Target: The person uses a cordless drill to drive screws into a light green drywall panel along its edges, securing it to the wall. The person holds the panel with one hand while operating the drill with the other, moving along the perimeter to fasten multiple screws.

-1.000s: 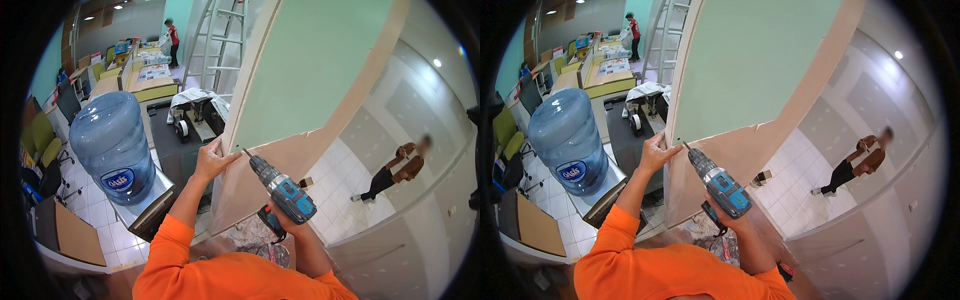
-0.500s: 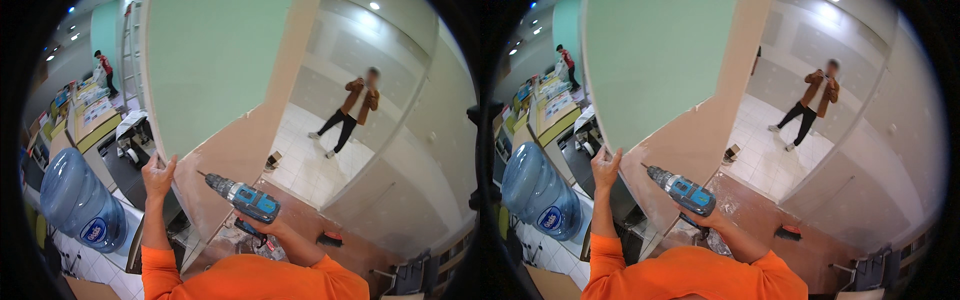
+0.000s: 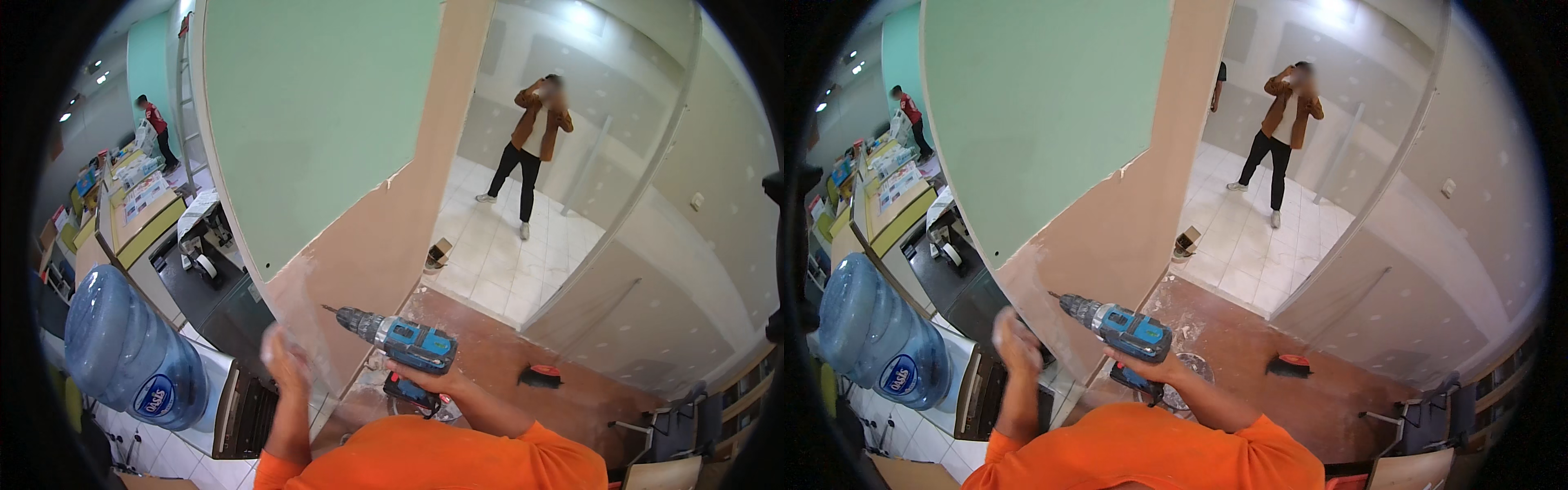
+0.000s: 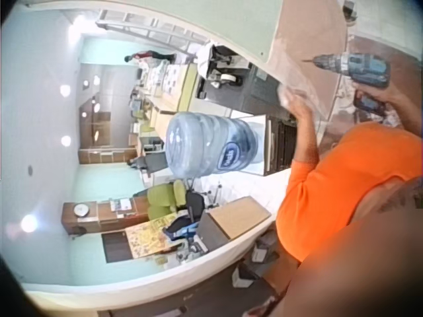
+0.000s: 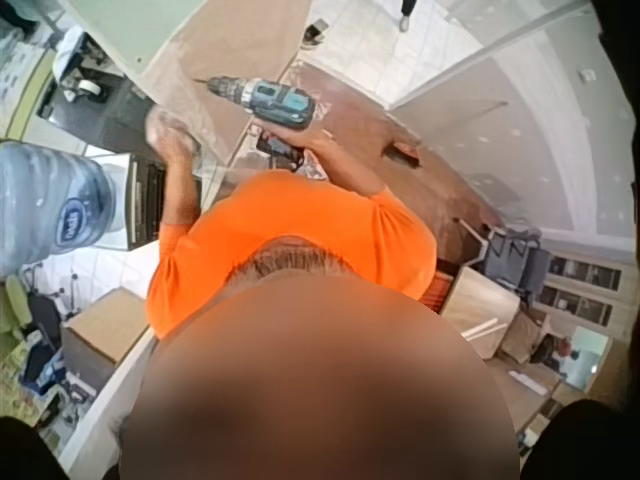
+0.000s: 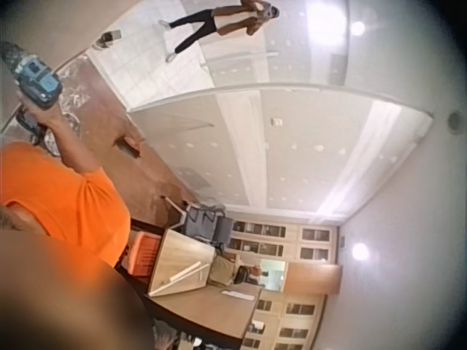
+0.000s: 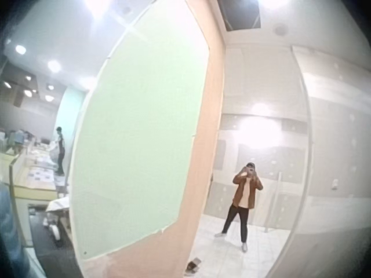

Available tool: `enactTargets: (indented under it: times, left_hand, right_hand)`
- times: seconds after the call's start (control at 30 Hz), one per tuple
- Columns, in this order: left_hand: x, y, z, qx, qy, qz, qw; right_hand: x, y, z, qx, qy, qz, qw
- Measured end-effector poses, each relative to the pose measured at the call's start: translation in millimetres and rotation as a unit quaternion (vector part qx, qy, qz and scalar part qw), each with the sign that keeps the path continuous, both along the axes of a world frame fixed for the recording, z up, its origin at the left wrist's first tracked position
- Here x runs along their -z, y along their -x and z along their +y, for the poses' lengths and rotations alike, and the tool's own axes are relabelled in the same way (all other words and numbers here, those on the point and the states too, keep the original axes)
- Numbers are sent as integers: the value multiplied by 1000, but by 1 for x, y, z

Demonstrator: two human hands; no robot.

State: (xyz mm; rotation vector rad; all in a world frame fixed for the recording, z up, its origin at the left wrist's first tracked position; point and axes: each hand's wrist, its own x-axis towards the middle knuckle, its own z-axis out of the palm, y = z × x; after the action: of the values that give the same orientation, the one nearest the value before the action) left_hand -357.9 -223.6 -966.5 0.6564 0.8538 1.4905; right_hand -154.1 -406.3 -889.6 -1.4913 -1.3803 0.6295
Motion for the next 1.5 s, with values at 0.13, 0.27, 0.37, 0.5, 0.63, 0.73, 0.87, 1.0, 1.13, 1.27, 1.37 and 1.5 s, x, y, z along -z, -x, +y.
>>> enactTargets:
  times: [0.13,0.27,0.37,0.5,0.63,0.73,0.87,1.0,1.13,1.27,1.37,1.5]
  left_hand:
    - [79,1,-46,256,449,-193,834]
    - [103,1,-75,326,398,-164,842]
    - [83,-3,-67,366,307,-153,865]
    - [45,-13,-51,352,248,-175,885]
    - [27,-23,-49,356,206,-219,885]
    - [30,-28,-52,346,245,-222,878]
    - [46,-26,-42,364,278,-242,855]
    - [58,-22,-37,321,314,-243,860]
    - [71,-19,-39,281,350,-226,865]
    - [93,-12,-43,293,339,-201,871]
    - [107,-6,-43,314,327,-228,862]
    - [107,3,-34,281,303,-282,866]
  right_hand:
    - [8,4,3,28,46,67,996]
    - [8,2,2,20,69,110,991]
    - [8,4,5,17,64,135,989]
    - [12,5,4,21,72,183,980]
    - [19,-5,-3,22,76,151,985]
    - [25,-13,-10,18,69,130,989]
    - [37,-12,2,7,53,202,978]
    - [39,-8,6,11,71,248,966]
    - [36,-1,8,15,86,252,964]
    - [36,6,15,9,92,236,967]
    - [38,10,19,-4,82,233,969]
    - [37,18,22,36,114,232,965]
